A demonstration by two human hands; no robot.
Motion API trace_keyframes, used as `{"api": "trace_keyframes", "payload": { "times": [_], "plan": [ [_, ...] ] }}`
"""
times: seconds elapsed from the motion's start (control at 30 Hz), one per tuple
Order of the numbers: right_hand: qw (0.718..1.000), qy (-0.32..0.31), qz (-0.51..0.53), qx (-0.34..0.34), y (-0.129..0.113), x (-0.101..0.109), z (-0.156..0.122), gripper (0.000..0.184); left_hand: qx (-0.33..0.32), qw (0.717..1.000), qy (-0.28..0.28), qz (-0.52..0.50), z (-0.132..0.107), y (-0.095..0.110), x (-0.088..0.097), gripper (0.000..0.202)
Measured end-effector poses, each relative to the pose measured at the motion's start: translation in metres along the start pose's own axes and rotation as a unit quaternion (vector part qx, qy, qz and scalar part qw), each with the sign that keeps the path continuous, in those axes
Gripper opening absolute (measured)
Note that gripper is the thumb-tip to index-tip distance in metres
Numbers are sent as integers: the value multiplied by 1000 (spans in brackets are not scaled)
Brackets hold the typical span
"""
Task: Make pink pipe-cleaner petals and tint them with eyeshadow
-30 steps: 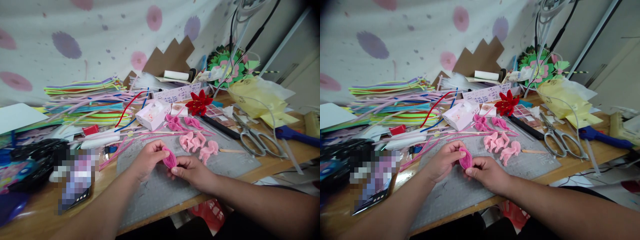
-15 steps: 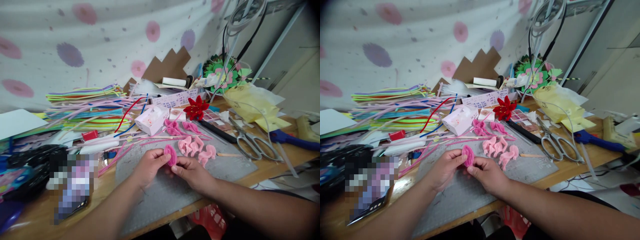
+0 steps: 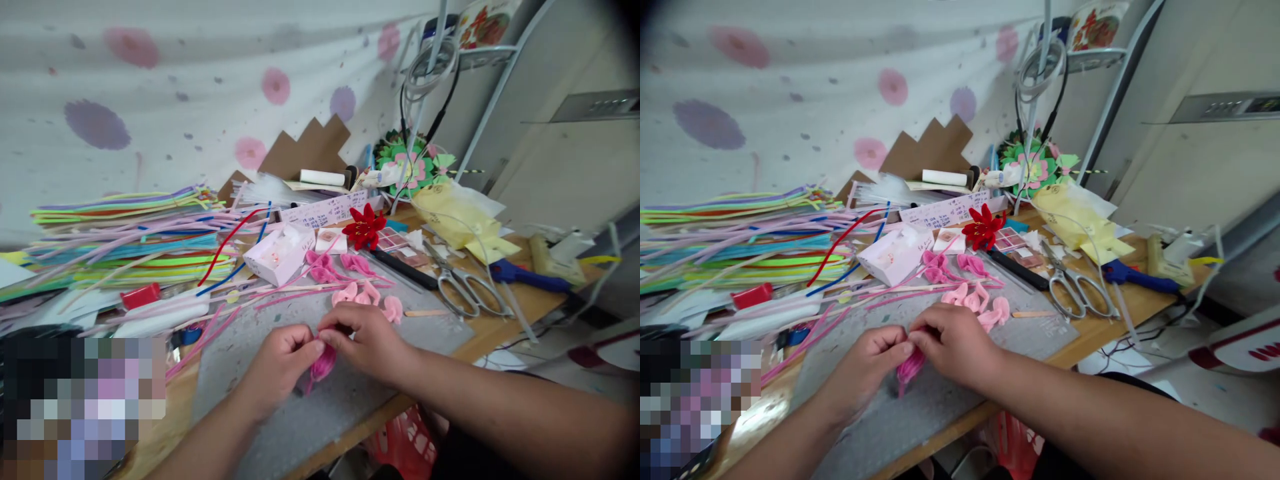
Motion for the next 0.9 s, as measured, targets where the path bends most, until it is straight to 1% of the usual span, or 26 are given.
{"api": "trace_keyframes", "payload": {
  "times": [0.07,0.13,0.23,0.3,0.37,0.43,0.53,0.7,0.8,0.9],
  "plan": [
    [1000,13,-1,-15,6,1,4,12,18,997,-52,-53,0,-4,-7,33],
    [999,16,20,-48,16,2,7,10,41,994,-78,-68,1,-7,-9,35],
    [991,-14,85,-100,32,3,12,10,51,995,-55,-69,4,-9,-2,38],
    [980,-42,149,-128,40,4,13,14,45,995,-37,-81,7,-7,3,37],
    [964,-65,211,-147,44,5,14,19,34,994,-27,-95,7,-5,7,36],
    [952,-76,256,-149,45,8,15,23,26,993,-25,-116,7,-4,9,36],
    [950,-68,282,-119,41,13,17,24,20,988,-39,-147,6,-3,8,37],
    [970,-34,242,8,26,22,22,15,10,979,-53,-196,4,-1,7,37],
    [975,-27,215,45,22,22,22,12,0,972,-43,-230,3,-1,8,37],
    [980,-16,185,67,17,20,20,11,-22,962,-14,-273,3,0,10,36]
  ]
}}
Point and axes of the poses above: each hand's wrist, its own z-axis towards the middle knuckle, its own x-axis out of the back of the hand, y = z × x, the point moved 6 cm from there along z, towards the middle knuckle, and after that the axes turned 3 degrees about x, right-handed, at the moved point
